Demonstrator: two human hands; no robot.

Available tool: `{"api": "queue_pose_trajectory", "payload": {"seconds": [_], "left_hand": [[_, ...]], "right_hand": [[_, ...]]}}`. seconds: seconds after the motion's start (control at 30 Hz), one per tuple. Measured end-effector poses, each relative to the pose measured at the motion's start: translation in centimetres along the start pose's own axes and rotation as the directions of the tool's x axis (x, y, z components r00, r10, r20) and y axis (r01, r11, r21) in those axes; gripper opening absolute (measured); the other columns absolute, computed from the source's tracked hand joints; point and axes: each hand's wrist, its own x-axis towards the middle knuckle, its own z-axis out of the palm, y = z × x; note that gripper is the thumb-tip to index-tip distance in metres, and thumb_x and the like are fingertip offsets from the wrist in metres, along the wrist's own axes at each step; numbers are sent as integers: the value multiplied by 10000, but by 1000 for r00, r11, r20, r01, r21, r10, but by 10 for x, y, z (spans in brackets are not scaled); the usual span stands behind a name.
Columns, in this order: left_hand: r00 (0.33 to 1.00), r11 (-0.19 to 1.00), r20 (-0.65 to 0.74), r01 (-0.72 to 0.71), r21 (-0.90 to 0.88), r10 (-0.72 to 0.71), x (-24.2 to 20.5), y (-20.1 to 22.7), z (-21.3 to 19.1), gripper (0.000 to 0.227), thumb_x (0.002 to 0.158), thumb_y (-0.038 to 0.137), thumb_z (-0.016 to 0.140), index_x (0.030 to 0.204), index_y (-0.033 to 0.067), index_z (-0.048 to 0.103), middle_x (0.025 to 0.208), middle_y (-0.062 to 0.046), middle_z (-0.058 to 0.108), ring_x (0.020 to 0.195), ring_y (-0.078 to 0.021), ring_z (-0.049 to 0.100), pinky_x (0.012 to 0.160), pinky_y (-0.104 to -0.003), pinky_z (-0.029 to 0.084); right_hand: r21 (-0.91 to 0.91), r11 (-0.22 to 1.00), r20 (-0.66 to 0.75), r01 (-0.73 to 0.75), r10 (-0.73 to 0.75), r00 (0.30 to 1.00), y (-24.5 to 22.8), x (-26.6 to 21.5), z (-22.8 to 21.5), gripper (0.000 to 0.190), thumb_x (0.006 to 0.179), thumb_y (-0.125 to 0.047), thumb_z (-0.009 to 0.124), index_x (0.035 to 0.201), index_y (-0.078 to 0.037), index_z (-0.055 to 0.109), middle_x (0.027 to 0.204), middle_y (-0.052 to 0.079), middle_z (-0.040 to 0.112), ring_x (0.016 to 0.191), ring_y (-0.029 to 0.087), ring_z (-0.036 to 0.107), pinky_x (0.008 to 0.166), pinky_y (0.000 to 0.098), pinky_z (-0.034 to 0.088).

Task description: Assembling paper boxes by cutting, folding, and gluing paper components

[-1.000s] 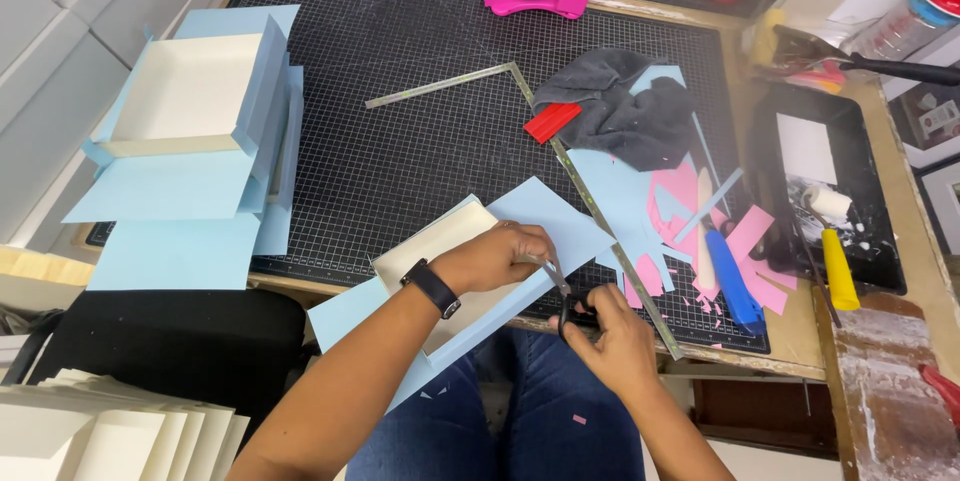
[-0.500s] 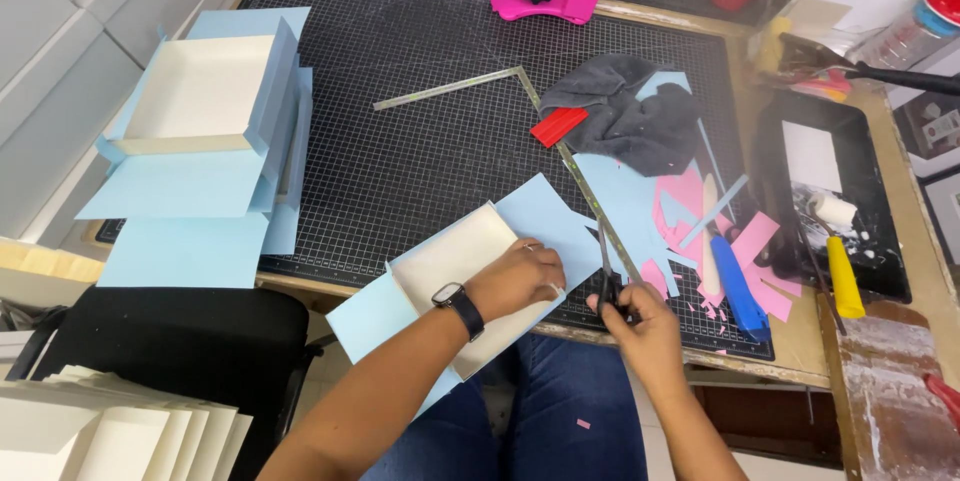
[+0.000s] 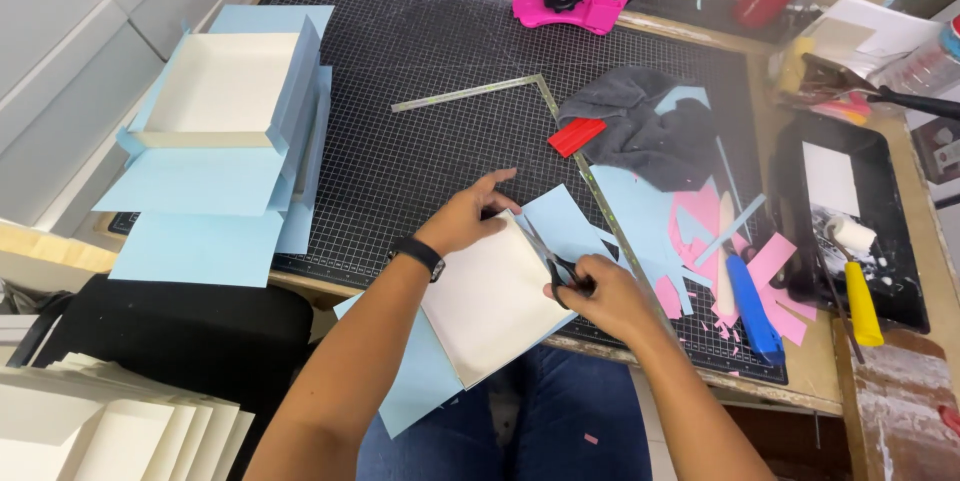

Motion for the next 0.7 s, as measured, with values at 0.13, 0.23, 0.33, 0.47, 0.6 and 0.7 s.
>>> {"api": "queue_pose_trajectory", "payload": {"seconds": [0.13,0.23,0.33,0.47,0.6,0.7], "left_hand": [[1000,985,20,-1,-172,5,1,-2,-5,805,891,40,699,1600,164,337,1100,-65,791,1130,-234,710,1125,-425,459],[999,984,18,42,-172,-39,0,5,-9,711,938,60,657,1584,114,363,1101,-98,786,1163,-265,693,1098,-433,486],[998,986,15,63,-156,-62,6,-7,-5,710,941,108,686,1577,155,377,1077,-69,788,1133,-236,703,1073,-420,513],[997,984,11,76,-162,-75,10,-13,-4,724,935,88,688,1578,151,364,1058,-71,788,1093,-226,709,1038,-402,535],[995,984,16,97,-151,-96,12,-13,-2,738,941,98,675,1592,137,331,1088,-73,783,1116,-231,699,1042,-395,537],[995,985,13,103,-141,-102,11,-12,-1,747,940,113,682,1595,140,325,1094,-62,784,1123,-222,699,1046,-392,538]], "right_hand": [[-25,999,50,-20,21,999,-6,11,3,295,811,-274,793,853,-26,640,811,187,682,799,395,692,706,453,504],[3,1000,33,-25,25,999,-3,19,8,274,798,-279,808,784,-65,638,691,132,629,680,333,651,635,408,466],[34,997,39,-68,67,997,-1,23,10,260,797,-265,812,760,-77,636,638,95,618,630,287,628,610,367,444],[62,996,63,-66,62,996,-3,31,7,232,820,-246,793,744,-82,646,589,66,618,578,234,584,582,333,413],[115,993,95,-41,31,995,0,38,8,211,841,-192,762,729,-59,644,559,69,594,545,205,539,562,323,385],[172,984,107,-43,25,994,8,42,11,212,837,-166,771,705,-55,648,553,57,592,550,182,515,562,307,376]]}}
